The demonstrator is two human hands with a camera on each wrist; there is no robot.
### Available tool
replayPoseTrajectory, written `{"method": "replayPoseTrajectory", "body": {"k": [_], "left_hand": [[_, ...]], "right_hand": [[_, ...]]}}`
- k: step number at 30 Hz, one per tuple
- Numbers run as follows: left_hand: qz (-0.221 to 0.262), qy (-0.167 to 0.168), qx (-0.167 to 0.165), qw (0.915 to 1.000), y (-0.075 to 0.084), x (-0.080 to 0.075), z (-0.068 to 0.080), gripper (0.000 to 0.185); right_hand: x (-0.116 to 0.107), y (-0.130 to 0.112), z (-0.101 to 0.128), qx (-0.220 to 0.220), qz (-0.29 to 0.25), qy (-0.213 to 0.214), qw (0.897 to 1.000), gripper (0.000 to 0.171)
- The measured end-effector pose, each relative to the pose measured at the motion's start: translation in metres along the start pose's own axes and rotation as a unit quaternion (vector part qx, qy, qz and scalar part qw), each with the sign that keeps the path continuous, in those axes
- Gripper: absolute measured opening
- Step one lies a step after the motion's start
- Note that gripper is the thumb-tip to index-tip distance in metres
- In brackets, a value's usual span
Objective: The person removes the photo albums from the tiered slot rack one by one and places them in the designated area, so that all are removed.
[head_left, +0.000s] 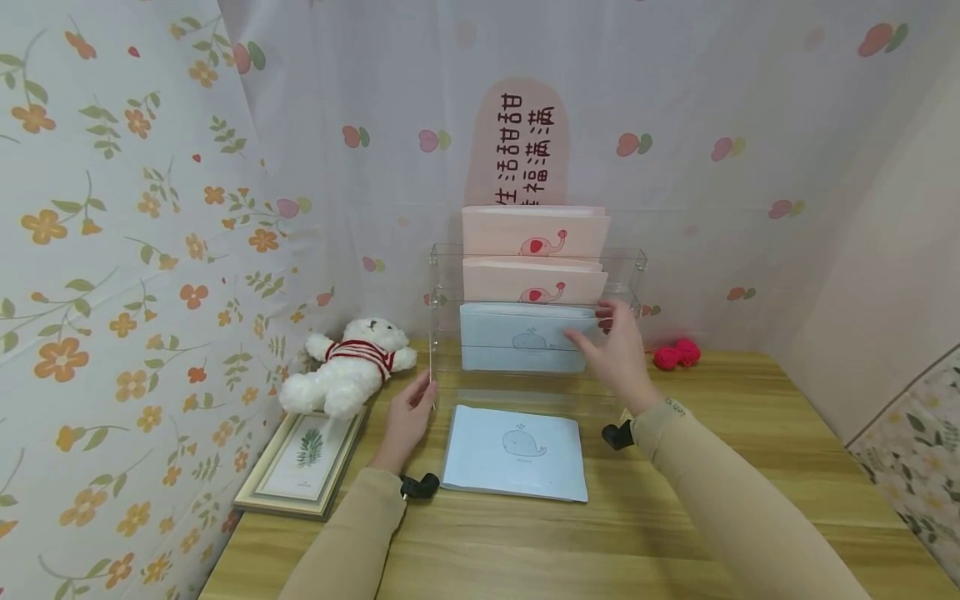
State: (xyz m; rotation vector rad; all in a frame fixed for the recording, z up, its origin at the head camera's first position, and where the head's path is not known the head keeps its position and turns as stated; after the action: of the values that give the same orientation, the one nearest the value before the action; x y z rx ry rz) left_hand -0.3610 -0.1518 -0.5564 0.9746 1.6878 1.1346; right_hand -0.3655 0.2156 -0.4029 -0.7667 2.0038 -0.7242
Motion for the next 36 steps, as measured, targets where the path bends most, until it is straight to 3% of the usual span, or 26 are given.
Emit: {"method": "replayPoseTrajectory", "body": {"k": [6,16,36], "left_hand": [[-0.001,0.001,0.0,1.0,0.0,0.001,0.0,0.046],[0.008,-0.001,-0.002,1.0,0.001,0.0,0.0,0.046],[0.005,0.004,0.001,1.0,0.002,0.0,0.001,0.045]], "right_hand": [[0.007,-0.005,-0.006,0.024,-0.009,-0.027,0.999,0.079],[0.017,-0.011,-0.013,0.03,-0.03,-0.047,0.998,0.052],[0.025,-0.008,-0.013,0.091,-0.056,-0.064,0.992,0.033]]}}
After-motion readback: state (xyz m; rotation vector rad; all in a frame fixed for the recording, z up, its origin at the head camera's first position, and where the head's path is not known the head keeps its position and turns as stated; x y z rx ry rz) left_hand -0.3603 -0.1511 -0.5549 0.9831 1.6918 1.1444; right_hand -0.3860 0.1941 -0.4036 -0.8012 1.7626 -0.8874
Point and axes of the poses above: each hand's wrist, its own z-axis away from the middle knuckle, its own x-axis out of the palm, y = z × x, the point moved 4 cm from there along -z, towards the middle knuckle, and after that the axes turned 9 degrees about y, right-handed, at the moved point
